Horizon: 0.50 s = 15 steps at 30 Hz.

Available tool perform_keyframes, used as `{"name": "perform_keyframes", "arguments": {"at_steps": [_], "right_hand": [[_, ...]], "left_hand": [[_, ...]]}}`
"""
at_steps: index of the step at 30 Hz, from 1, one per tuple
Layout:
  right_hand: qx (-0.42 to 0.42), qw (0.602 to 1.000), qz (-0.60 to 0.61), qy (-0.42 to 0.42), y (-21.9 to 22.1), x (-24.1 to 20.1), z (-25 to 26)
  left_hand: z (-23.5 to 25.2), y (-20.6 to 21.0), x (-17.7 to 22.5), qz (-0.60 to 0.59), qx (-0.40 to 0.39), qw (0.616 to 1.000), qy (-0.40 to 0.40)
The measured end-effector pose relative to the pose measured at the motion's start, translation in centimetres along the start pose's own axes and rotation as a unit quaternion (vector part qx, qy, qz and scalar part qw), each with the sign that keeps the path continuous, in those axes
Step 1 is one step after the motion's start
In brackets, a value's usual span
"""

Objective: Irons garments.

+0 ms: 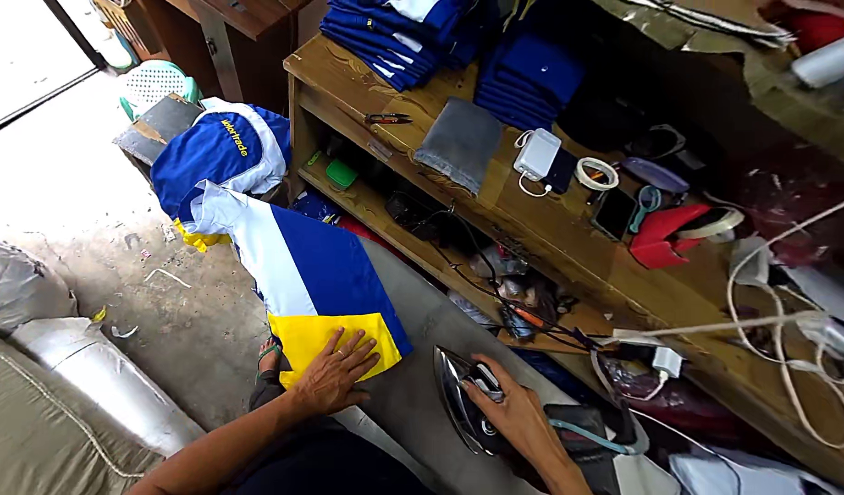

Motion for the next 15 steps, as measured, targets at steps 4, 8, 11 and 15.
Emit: {"name": "perform_keyframes", "arguments": {"at_steps": [4, 8, 11, 15], "right_hand": [[-0.029, 0.997, -0.006, -0.065, -1.2, -2.7, 3.0], [-0.087, 0.981, -0.018, -0.173, -2.5, -9.9, 8.1], [-0.131, 0.955, -0.044, -0.264, -1.9, -16.1, 12.3], [-0.141, 0.884, -0.106, -0.432, 0.0, -23.9, 14.7]], "left_hand": [[-3.3, -1.1, 0.6, -0.020, 0.002, 1.000, -0.010], [-2.1, -1.7, 2.5, 0.007, 0.060, 0.997, -0.040], [-1.3, -0.9, 2.8, -0.035, 0.055, 0.997, -0.050], [-1.9, -0.3, 2.7, -0.049, 0.049, 0.997, -0.045]]}}
Point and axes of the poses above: each hand's wrist, its own z-axis towards the middle knuckle, its own y-axis out of the palm, x = y × z, the point moved 5 cm from there along z, towards the middle knuckle, and after that the axes turned 13 degrees about -z, right-handed, at the moved point
